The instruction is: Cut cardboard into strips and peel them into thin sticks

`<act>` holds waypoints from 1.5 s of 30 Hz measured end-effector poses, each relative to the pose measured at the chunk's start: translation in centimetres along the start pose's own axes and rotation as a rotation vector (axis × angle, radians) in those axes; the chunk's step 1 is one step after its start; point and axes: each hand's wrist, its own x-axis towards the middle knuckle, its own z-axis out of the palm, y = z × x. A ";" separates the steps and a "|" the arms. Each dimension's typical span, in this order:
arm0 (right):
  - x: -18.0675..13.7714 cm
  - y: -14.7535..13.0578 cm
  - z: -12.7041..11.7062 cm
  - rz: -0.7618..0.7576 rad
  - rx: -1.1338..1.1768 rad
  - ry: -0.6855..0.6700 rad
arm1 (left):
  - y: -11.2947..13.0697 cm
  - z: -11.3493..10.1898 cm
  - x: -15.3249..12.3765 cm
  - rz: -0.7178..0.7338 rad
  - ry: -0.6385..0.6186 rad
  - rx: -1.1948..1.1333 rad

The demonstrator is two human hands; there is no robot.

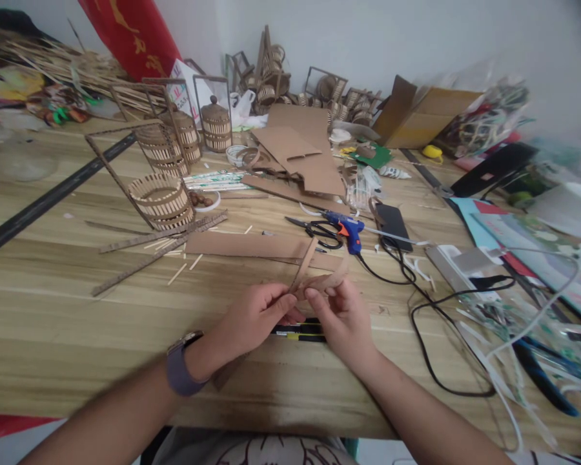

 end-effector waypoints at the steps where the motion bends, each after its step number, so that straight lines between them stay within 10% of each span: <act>1: 0.1 -0.1 0.0 -0.042 -0.059 -0.004 | 0.0 0.0 0.0 0.005 0.011 0.008; 10: 0.6 -0.8 -0.1 -0.326 -0.348 -0.047 | 0.2 0.3 -0.2 0.022 0.023 0.053; 23: 0.5 -0.5 0.1 0.164 0.191 -0.002 | -0.2 0.1 -0.2 0.030 0.004 0.086; 37: 0.3 -0.7 0.0 -0.216 -0.253 -0.057 | -0.4 0.2 0.1 -0.001 0.016 -0.005; 45: 0.2 -0.8 0.0 0.023 -0.042 0.033 | 0.4 0.1 -0.5 0.046 0.015 0.242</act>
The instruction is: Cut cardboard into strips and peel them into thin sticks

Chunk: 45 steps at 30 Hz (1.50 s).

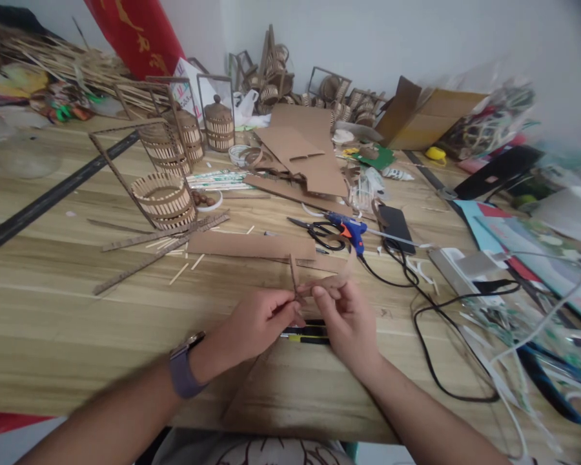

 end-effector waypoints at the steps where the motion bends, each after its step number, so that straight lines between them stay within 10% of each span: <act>1: 0.0 0.0 0.0 -0.001 0.010 0.007 | -0.1 0.0 0.0 -0.007 0.000 -0.014; 13: 0.1 0.2 0.0 -0.332 -0.294 -0.087 | -1.2 0.1 0.8 -0.027 -0.011 -0.208; 23: 0.2 0.1 -0.3 -0.050 -0.069 -0.004 | -0.3 -0.1 0.2 -0.007 -0.052 0.012; 36: 0.1 -0.1 -0.2 -0.382 -0.333 -0.059 | -1.8 0.3 1.0 -0.032 -0.055 -0.410; 45: 0.3 0.2 -0.3 -0.321 -0.282 -0.028 | -0.4 0.2 0.2 -0.007 -0.003 -0.084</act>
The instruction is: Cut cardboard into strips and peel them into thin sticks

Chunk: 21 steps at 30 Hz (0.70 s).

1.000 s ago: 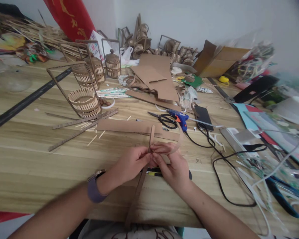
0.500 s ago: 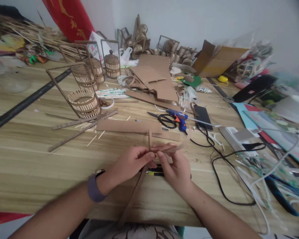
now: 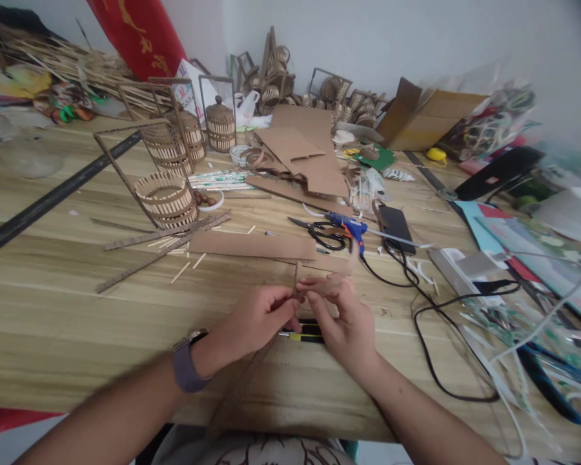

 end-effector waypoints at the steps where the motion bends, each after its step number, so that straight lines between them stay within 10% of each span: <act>1: 0.0 0.0 0.0 0.086 0.064 0.013 | 0.2 0.0 -0.1 0.012 -0.004 0.042; 6: -0.3 0.0 0.3 0.332 0.333 0.057 | 0.4 -0.2 0.0 0.027 -0.025 0.063; 14: -0.3 -0.2 0.2 -0.076 -0.022 -0.010 | -1.4 0.2 0.7 0.003 -0.048 -0.300; 21: -0.1 0.1 0.2 -0.114 -0.097 -0.014 | -1.0 0.1 0.4 0.022 -0.040 -0.167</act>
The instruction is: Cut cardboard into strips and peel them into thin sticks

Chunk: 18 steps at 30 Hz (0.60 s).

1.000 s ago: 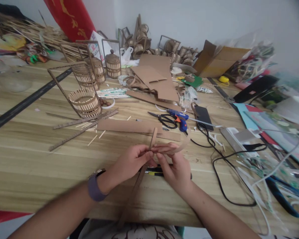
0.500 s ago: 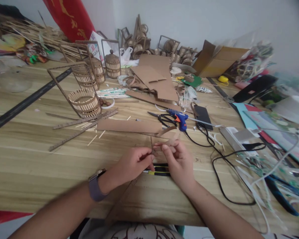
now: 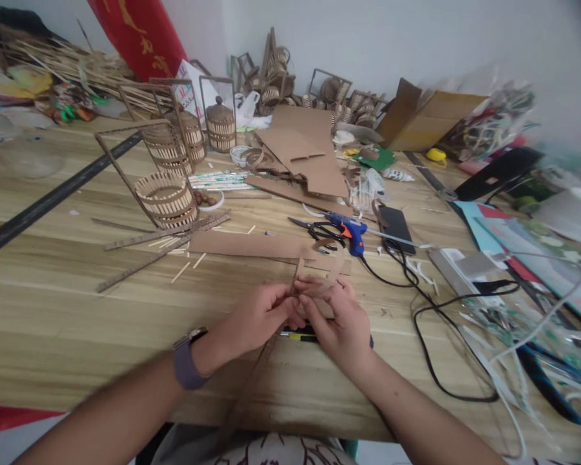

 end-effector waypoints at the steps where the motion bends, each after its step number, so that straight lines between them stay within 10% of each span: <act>1: 0.0 0.0 -0.1 0.037 0.020 0.000 | 0.2 0.0 -0.1 0.000 -0.013 0.031; 8: -0.1 0.0 -0.3 0.409 0.311 0.032 | 1.3 -0.1 -0.3 -0.024 -0.023 0.186; 18: 0.1 0.0 -0.2 0.002 -0.001 -0.018 | 0.1 -0.1 0.3 -0.025 -0.019 -0.077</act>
